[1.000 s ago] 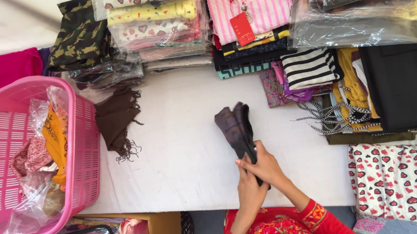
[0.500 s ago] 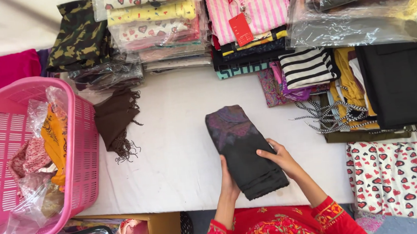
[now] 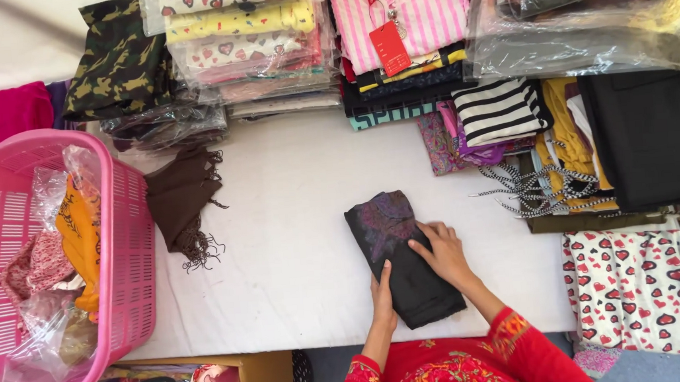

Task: Folding various pieces of clothing and fabric on a white workstation surface.

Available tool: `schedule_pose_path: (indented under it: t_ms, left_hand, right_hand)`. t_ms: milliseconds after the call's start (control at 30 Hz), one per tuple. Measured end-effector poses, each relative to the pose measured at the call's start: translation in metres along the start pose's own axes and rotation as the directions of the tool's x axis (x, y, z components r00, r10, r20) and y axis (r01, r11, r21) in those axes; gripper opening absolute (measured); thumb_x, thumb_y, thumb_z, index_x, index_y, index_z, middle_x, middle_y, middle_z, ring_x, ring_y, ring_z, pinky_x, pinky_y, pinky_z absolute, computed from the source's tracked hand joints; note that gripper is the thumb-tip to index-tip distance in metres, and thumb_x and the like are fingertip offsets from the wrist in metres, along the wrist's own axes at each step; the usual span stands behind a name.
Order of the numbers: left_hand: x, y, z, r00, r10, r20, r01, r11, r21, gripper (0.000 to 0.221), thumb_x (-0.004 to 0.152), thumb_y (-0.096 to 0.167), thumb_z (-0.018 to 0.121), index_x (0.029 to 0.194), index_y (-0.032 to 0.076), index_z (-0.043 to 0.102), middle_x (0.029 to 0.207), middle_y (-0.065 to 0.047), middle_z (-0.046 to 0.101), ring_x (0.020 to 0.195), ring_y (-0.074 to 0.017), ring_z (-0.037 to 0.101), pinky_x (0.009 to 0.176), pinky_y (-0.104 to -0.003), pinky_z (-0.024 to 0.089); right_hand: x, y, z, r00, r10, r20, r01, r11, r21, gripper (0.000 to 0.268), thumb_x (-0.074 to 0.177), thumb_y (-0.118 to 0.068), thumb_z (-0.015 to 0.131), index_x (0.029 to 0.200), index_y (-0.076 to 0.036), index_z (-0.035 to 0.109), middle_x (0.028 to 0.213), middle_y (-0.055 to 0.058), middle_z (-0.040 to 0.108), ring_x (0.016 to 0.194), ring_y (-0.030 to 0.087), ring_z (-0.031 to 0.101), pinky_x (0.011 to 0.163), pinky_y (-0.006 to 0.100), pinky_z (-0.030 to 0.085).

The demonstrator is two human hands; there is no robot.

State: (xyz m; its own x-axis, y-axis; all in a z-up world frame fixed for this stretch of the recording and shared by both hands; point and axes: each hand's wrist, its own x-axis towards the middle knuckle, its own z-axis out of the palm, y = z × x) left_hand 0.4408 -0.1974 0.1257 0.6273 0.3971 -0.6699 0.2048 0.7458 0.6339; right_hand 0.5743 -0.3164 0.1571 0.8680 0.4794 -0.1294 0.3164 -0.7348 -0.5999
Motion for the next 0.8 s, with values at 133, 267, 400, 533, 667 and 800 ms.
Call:
schedule_pose_path:
  t_ms: [133, 267, 400, 533, 667, 800]
  left_hand:
    - [0.008, -0.009, -0.011, 0.998, -0.059, -0.020, 0.059, 0.998, -0.023, 0.072, 0.092, 0.046, 0.067, 0.149, 0.005, 0.049, 0.144, -0.009, 0.059, 0.130, -0.0222, 0.058, 0.109, -0.036, 0.047]
    - [0.010, -0.014, -0.015, 0.997, -0.056, -0.043, 0.057, 0.998, 0.019, 0.071, 0.091, 0.041, 0.070, 0.148, 0.004, 0.049, 0.144, -0.009, 0.059, 0.130, -0.0217, 0.057, 0.110, -0.036, 0.045]
    - [0.009, -0.014, -0.013, 1.000, -0.020, -0.021, 0.021, 0.998, 0.061, 0.064, 0.091, 0.036, 0.073, 0.141, 0.001, 0.056, 0.136, -0.011, 0.065, 0.122, -0.0213, 0.062, 0.104, -0.034, 0.050]
    - [0.002, 0.008, -0.006, 0.994, -0.075, 0.082, 0.075, 0.997, 0.009, 0.060, 0.092, 0.036, 0.072, 0.138, -0.001, 0.059, 0.129, -0.010, 0.069, 0.116, -0.0205, 0.066, 0.099, -0.033, 0.053]
    - [0.014, 0.041, 0.010, 0.958, 0.012, 0.287, -0.084, 0.967, 0.241, 0.054, 0.096, 0.038, 0.069, 0.132, -0.001, 0.064, 0.125, -0.012, 0.071, 0.113, -0.0181, 0.066, 0.098, -0.031, 0.053]
    - [0.022, 0.096, 0.027, 0.863, 0.138, 0.485, -0.374, 0.820, 0.433, 0.049, 0.097, 0.034, 0.073, 0.129, -0.003, 0.069, 0.125, -0.015, 0.071, 0.114, -0.0184, 0.062, 0.099, -0.030, 0.051]
  right_hand:
    - [0.016, -0.013, 0.009, 0.992, -0.130, -0.002, 0.129, 0.986, 0.105, 0.046, 0.096, -0.036, 0.063, 0.138, -0.017, 0.062, 0.130, 0.008, 0.061, 0.118, 0.032, 0.055, 0.098, 0.045, 0.044]
    - [0.017, -0.011, 0.021, 0.976, -0.202, -0.083, 0.216, 0.950, 0.225, 0.042, 0.098, -0.028, 0.065, 0.137, -0.014, 0.062, 0.132, 0.010, 0.061, 0.122, 0.032, 0.056, 0.105, 0.043, 0.044]
    - [0.015, 0.003, 0.023, 0.994, 0.007, -0.113, 0.042, 0.906, 0.422, 0.060, 0.091, -0.031, 0.071, 0.143, -0.007, 0.053, 0.134, 0.016, 0.059, 0.119, 0.031, 0.059, 0.102, 0.041, 0.047]
    - [0.017, 0.036, 0.026, 0.968, 0.206, 0.142, -0.249, 0.736, 0.630, 0.072, 0.086, -0.037, 0.074, 0.146, -0.006, 0.047, 0.135, 0.016, 0.059, 0.113, 0.024, 0.064, 0.096, 0.039, 0.053]
    - [0.040, 0.033, -0.013, 0.820, 0.176, 0.545, -0.550, 0.508, 0.663, 0.070, 0.090, -0.043, 0.072, 0.143, -0.001, 0.055, 0.134, 0.015, 0.067, 0.118, 0.019, 0.066, 0.101, 0.034, 0.052]
    - [0.068, 0.004, -0.076, 0.911, -0.007, 0.413, -0.341, 0.551, 0.762, 0.069, 0.081, -0.028, 0.083, 0.138, 0.004, 0.060, 0.127, 0.013, 0.072, 0.116, 0.019, 0.066, 0.102, 0.034, 0.052]
